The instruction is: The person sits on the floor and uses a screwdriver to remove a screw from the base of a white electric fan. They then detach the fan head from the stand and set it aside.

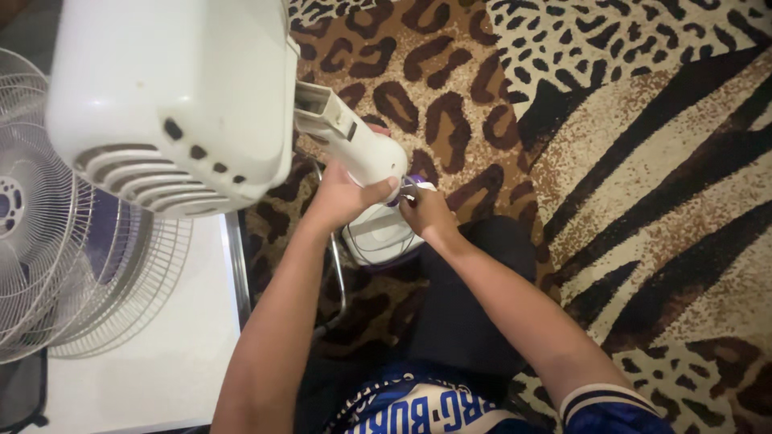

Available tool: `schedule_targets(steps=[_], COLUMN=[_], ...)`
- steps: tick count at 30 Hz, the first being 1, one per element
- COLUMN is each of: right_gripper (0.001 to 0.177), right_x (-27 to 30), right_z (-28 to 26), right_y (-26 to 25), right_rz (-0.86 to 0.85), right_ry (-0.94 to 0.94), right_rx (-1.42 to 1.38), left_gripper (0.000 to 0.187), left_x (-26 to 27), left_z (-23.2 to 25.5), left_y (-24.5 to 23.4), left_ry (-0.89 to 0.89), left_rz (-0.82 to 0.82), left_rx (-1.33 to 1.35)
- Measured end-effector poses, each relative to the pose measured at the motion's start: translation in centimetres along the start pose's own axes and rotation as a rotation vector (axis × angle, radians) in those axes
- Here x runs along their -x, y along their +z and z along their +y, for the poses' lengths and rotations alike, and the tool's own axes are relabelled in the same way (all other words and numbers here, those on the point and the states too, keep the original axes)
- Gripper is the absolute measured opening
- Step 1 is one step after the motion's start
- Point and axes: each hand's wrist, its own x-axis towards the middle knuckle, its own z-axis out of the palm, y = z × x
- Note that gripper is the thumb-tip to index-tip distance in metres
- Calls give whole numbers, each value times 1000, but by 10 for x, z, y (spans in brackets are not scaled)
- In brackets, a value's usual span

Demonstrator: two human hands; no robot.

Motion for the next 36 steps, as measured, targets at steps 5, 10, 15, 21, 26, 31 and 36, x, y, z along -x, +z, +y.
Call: schedule_targets(steps=[5,10,15,21,26,31,36], right_gripper=[18,22,25,23,20,29,28], right_x=[-10,-48,-75,-62,-54,-88,-122], right_z=[13,40,50,41,34,37,33], right_y=[-2,-23,-30,-29,-30,-32,-40], right_rz=[22,-216,-324,-249,-238,-383,-718], right_ry=[-177,-291,-354,-443,-367,-360,-143], right_rx=[309,255,32,160,449,229,227], left_gripper=[69,68,55,78,66,50,50], left_x=[3,5,4,2,1,5,-7], left_z=[1,-2,-3,-7,6,8,-15], left_y=[10,27,41,47,51,46,53], left_ry=[5,-35,-204,-256,-136,-199,42], left_rz=[83,246,347,421,485,362,409], left_rx=[37,130,-153,-355,-290,-151,-30])
